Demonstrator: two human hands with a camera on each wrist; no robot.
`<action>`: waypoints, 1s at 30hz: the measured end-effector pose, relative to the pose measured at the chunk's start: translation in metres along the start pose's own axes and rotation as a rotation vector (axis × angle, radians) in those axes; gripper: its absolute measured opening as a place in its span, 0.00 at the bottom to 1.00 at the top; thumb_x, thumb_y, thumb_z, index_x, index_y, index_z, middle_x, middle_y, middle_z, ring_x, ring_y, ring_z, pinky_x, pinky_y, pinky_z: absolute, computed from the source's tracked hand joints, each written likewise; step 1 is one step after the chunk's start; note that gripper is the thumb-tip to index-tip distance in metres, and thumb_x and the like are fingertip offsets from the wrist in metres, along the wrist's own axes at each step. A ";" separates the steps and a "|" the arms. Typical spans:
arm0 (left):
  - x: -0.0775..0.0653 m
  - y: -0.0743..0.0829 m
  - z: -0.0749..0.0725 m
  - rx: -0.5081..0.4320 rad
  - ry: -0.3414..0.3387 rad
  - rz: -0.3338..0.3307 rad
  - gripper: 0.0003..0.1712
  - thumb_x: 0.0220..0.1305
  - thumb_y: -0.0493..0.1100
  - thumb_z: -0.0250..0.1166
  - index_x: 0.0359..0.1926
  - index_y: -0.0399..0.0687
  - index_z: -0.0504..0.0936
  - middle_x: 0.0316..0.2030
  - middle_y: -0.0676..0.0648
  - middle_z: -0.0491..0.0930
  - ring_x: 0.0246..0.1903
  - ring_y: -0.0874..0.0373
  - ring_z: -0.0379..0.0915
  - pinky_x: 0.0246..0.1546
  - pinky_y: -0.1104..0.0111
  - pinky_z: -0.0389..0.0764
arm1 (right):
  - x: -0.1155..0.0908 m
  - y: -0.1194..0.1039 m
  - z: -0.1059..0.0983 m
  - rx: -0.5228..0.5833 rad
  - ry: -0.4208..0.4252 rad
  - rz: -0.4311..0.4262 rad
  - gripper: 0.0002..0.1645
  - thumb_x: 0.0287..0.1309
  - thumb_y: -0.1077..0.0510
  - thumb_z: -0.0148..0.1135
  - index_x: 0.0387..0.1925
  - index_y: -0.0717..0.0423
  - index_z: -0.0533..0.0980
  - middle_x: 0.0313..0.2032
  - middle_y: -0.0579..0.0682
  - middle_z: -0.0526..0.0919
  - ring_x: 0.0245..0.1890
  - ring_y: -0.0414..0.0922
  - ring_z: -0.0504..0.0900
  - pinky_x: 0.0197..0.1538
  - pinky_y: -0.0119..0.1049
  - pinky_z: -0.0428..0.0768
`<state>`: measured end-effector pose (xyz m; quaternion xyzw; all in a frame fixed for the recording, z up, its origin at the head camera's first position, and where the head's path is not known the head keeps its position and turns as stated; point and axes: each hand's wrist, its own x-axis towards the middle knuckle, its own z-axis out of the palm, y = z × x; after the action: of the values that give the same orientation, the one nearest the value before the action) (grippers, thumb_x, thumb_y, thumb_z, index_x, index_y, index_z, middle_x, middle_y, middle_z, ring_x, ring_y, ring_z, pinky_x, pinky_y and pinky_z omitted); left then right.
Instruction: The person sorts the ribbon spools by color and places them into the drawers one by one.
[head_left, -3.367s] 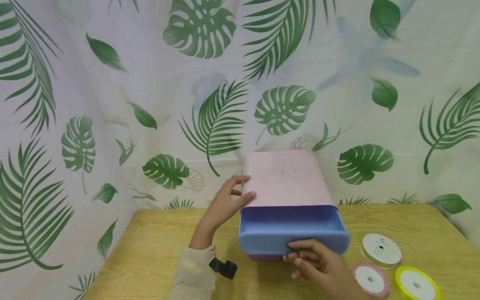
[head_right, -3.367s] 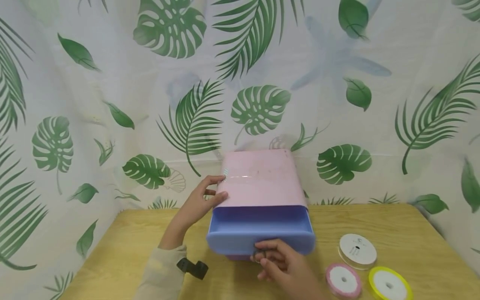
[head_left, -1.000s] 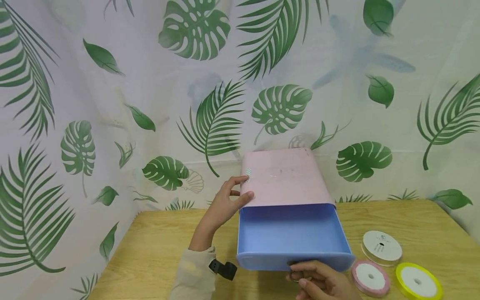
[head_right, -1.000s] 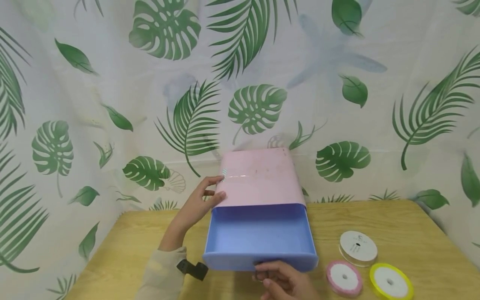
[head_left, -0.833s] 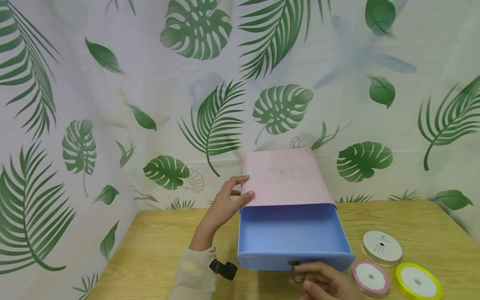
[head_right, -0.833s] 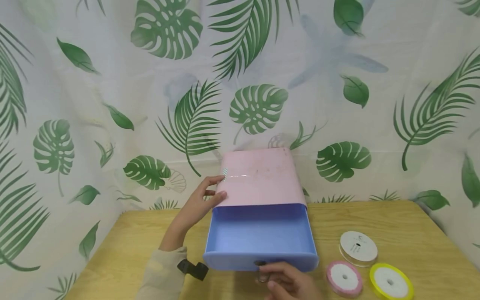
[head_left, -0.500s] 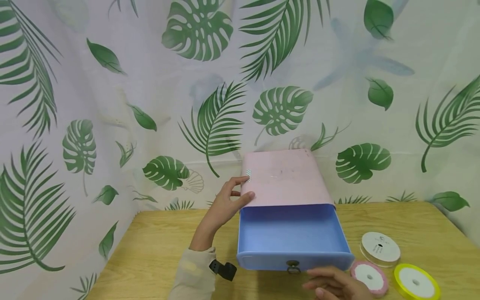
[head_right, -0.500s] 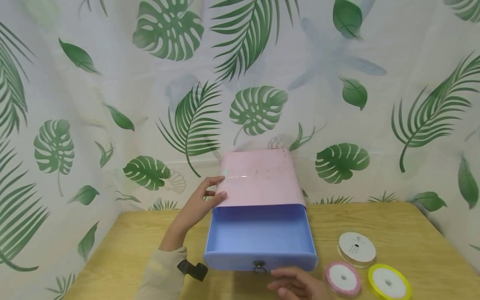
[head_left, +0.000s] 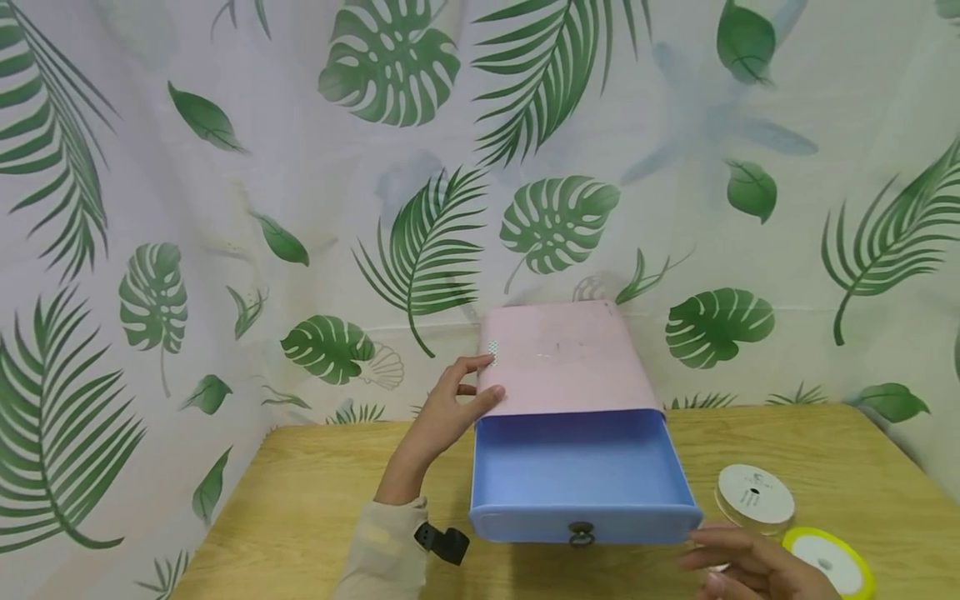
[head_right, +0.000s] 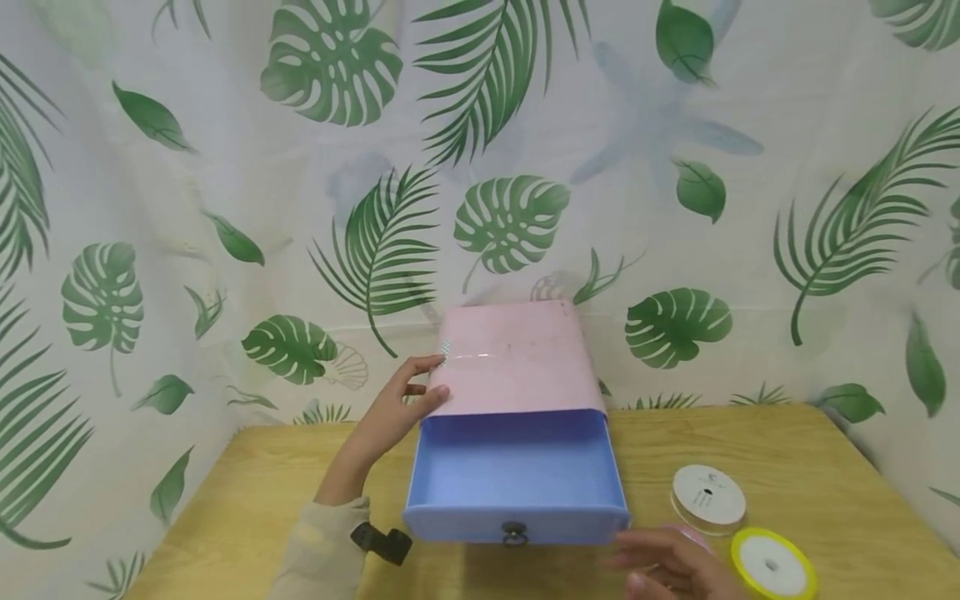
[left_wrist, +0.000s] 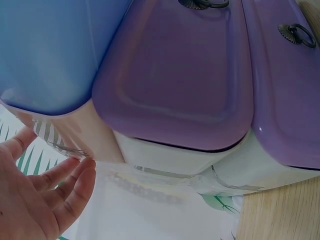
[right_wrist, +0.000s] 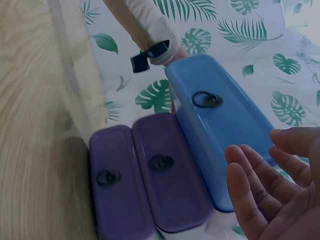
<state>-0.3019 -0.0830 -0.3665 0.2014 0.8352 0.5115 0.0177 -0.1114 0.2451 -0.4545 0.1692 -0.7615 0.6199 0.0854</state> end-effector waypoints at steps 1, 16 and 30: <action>0.000 -0.001 0.000 -0.001 0.001 -0.001 0.36 0.60 0.64 0.63 0.67 0.63 0.67 0.69 0.47 0.60 0.58 0.44 0.67 0.45 0.56 0.79 | -0.001 -0.002 -0.002 -0.023 0.032 0.029 0.26 0.62 0.75 0.52 0.59 0.55 0.73 0.47 0.36 0.84 0.39 0.40 0.86 0.33 0.39 0.84; 0.000 -0.006 -0.001 -0.030 -0.007 -0.004 0.33 0.62 0.60 0.62 0.67 0.63 0.67 0.69 0.47 0.59 0.58 0.45 0.66 0.45 0.55 0.79 | -0.006 0.014 -0.051 -0.387 0.134 0.235 0.24 0.68 0.60 0.55 0.64 0.54 0.66 0.44 0.22 0.80 0.38 0.31 0.84 0.35 0.31 0.82; 0.001 -0.005 0.001 -0.028 -0.003 0.007 0.33 0.61 0.61 0.62 0.66 0.64 0.67 0.69 0.46 0.59 0.58 0.44 0.66 0.45 0.54 0.79 | -0.013 0.042 -0.083 -0.616 0.154 0.243 0.32 0.61 0.55 0.65 0.63 0.59 0.65 0.46 0.16 0.72 0.42 0.16 0.72 0.37 0.24 0.77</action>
<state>-0.3042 -0.0837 -0.3716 0.2050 0.8273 0.5227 0.0200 -0.1212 0.3351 -0.4797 -0.0037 -0.9188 0.3775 0.1151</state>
